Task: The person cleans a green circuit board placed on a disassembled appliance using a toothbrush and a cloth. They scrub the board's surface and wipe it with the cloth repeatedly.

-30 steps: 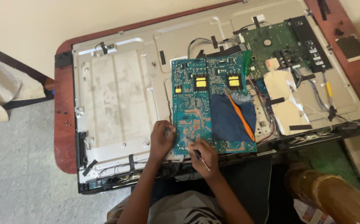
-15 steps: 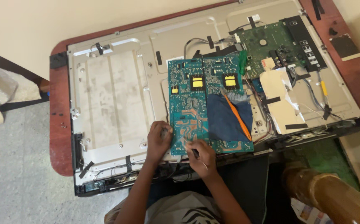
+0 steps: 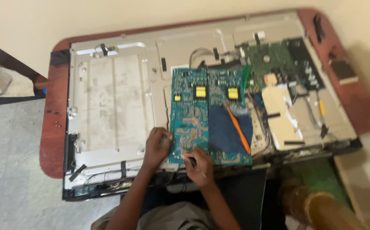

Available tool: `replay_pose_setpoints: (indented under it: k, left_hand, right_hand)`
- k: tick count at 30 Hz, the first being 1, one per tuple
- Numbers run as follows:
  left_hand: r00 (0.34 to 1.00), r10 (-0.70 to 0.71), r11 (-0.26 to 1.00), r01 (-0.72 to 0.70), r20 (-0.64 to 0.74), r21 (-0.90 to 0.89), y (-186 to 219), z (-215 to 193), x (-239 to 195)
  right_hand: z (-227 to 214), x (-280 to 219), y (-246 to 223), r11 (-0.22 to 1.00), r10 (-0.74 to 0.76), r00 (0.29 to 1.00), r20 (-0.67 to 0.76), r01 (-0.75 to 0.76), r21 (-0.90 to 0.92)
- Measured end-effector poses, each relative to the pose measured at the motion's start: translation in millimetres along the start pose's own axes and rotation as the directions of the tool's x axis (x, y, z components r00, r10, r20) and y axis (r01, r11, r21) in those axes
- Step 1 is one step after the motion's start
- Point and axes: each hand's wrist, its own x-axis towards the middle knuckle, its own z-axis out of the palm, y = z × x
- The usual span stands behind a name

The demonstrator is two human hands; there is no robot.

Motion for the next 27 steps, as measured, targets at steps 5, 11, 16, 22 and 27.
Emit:
replay_pose_setpoints:
  k: [5,11,16,22,27]
  left_hand:
    - [0.999,0.039,0.997,-0.040,-0.025,-0.070,-6,0,1]
    - [0.998,0.066,0.994,-0.067,-0.019,-0.088,-6,-3,0]
    - [1.000,0.023,0.993,-0.021,0.012,-0.118,0,-5,1]
    - [1.000,-0.002,0.996,0.002,0.001,-0.093,2,-5,1]
    - [1.000,-0.003,0.998,0.001,-0.020,-0.065,1,-3,2]
  right_hand:
    - [1,6,-1,0.999,-0.045,0.998,0.041,0.045,0.019]
    - [-1,0,5,0.977,0.171,0.985,0.022,-0.172,0.126]
    - [-1,1,8,0.963,0.227,0.973,-0.031,-0.220,0.157]
    - [-3,4,0,0.980,0.193,0.978,-0.079,-0.189,0.063]
    - [-6,7,-3,0.976,0.200,0.976,-0.085,-0.191,0.109]
